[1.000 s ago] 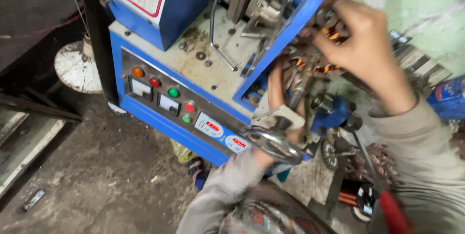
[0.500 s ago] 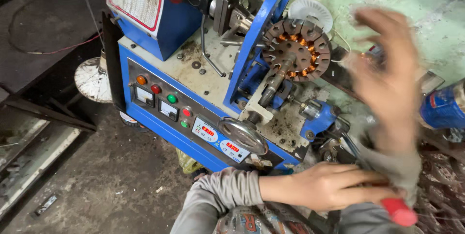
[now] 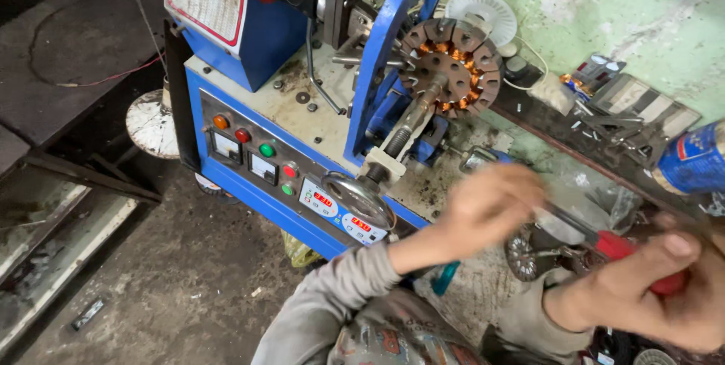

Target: The person operates a blue motor winding machine to wrap copper wire around a stator core. They manually guide the wire into the slots, use a red-handled tool to press the wire down, and periodically rotate the stator to access different sections. The process involves repetitive winding and manual adjustments to ensure the wire is seated correctly.

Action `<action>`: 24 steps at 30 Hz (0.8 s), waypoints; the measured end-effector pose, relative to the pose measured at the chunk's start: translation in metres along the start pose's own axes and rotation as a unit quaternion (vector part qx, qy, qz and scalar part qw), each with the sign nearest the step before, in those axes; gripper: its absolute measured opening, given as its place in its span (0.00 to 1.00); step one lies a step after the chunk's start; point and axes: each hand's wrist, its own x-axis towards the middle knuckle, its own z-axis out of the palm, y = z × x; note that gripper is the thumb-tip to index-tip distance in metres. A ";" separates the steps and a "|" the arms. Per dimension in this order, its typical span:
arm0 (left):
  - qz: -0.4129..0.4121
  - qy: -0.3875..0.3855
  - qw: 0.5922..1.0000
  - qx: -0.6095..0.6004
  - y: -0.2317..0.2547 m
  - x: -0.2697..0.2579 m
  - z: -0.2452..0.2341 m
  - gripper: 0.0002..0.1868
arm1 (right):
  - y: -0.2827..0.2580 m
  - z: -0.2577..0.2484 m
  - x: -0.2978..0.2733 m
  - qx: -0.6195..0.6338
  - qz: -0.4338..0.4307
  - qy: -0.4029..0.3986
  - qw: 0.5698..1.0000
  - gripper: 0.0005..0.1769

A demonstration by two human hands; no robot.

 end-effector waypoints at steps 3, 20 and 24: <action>-0.203 0.249 0.946 0.043 -0.022 -0.007 -0.025 0.15 | -0.014 0.024 0.009 -0.011 -0.234 0.085 0.968 0.10; -0.144 0.431 0.829 -0.326 -0.103 0.056 -0.066 0.19 | -0.045 0.199 0.057 0.019 -0.114 -0.352 0.929 0.15; -0.136 0.437 0.827 -0.325 -0.103 0.059 -0.066 0.17 | -0.042 0.201 0.055 0.025 -0.121 -0.342 0.932 0.14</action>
